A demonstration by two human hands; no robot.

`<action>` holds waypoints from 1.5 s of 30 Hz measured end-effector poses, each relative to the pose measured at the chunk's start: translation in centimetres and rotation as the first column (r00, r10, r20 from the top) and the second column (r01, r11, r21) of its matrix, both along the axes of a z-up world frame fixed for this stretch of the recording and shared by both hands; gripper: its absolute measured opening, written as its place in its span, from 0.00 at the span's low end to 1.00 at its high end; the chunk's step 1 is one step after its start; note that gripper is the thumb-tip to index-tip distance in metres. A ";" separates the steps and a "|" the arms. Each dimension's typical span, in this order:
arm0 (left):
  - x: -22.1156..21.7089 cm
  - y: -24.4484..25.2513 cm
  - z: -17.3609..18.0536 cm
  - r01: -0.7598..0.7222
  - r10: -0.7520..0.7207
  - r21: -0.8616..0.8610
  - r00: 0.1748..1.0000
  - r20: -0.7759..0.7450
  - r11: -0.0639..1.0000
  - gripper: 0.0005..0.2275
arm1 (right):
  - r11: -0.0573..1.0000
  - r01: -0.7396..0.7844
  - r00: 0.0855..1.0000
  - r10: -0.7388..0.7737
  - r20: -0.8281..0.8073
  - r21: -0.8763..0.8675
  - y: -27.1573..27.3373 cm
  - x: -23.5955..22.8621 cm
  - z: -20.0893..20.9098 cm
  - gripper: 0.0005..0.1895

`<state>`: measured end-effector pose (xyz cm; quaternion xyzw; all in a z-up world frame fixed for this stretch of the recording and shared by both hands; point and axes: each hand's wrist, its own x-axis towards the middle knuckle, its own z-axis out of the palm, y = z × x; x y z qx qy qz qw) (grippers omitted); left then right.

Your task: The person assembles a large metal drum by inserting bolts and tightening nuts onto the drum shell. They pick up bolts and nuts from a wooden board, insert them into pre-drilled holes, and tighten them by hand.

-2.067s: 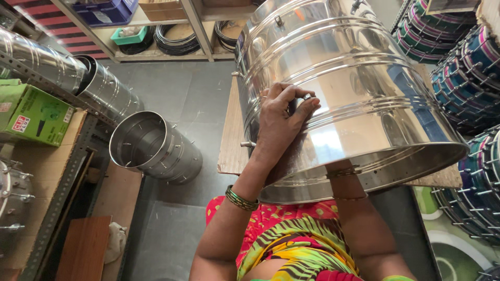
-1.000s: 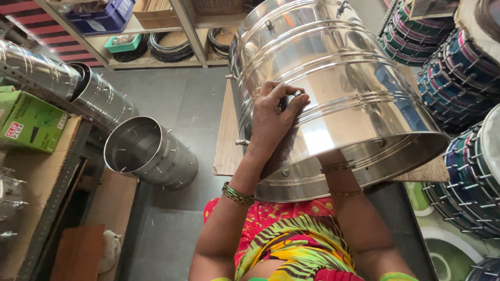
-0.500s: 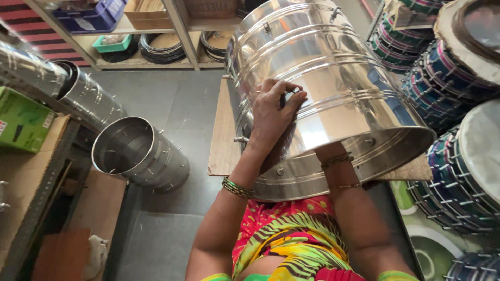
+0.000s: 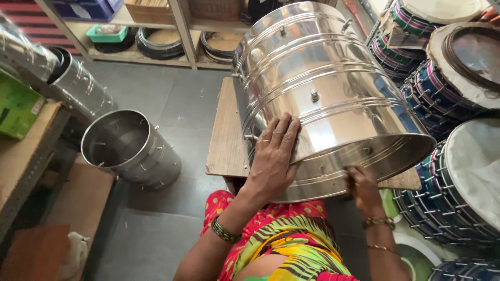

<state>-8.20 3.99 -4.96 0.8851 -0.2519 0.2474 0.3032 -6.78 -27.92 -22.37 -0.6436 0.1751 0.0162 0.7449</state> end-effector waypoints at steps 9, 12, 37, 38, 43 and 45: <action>-1.2 0.1 -2.2 -0.050 0.053 -0.169 0.999 0.010 0.984 0.25 | 0.794 0.367 0.929 -0.336 0.153 -0.485 -8.7 -3.6 -3.2 0.19; -1.6 0.8 -2.5 -0.058 0.057 -0.172 0.998 -0.011 0.983 0.27 | 0.769 0.379 0.925 -0.299 0.235 -0.514 -8.1 -2.7 -2.7 0.25; -4.9 13.0 -7.3 -0.441 0.290 -0.356 0.867 -0.404 0.824 0.35 | 0.335 0.020 0.992 -0.124 -0.023 -0.942 -2.4 -3.4 -1.0 0.28; -4.9 13.3 -7.5 -0.445 0.301 -0.353 0.869 -0.393 0.823 0.33 | 0.351 0.090 0.994 -0.090 0.062 -0.932 -2.0 -2.8 -1.2 0.26; -4.9 14.4 -8.6 -0.475 0.385 -0.318 0.870 -0.307 0.820 0.28 | 0.593 0.253 0.950 -0.001 0.313 -0.765 -0.7 -1.6 -0.2 0.17; -4.9 15.0 -9.5 -0.632 0.459 -0.255 0.734 -0.500 0.732 0.25 | 0.569 0.214 0.952 0.061 0.301 -0.794 -0.4 -2.1 0.8 0.14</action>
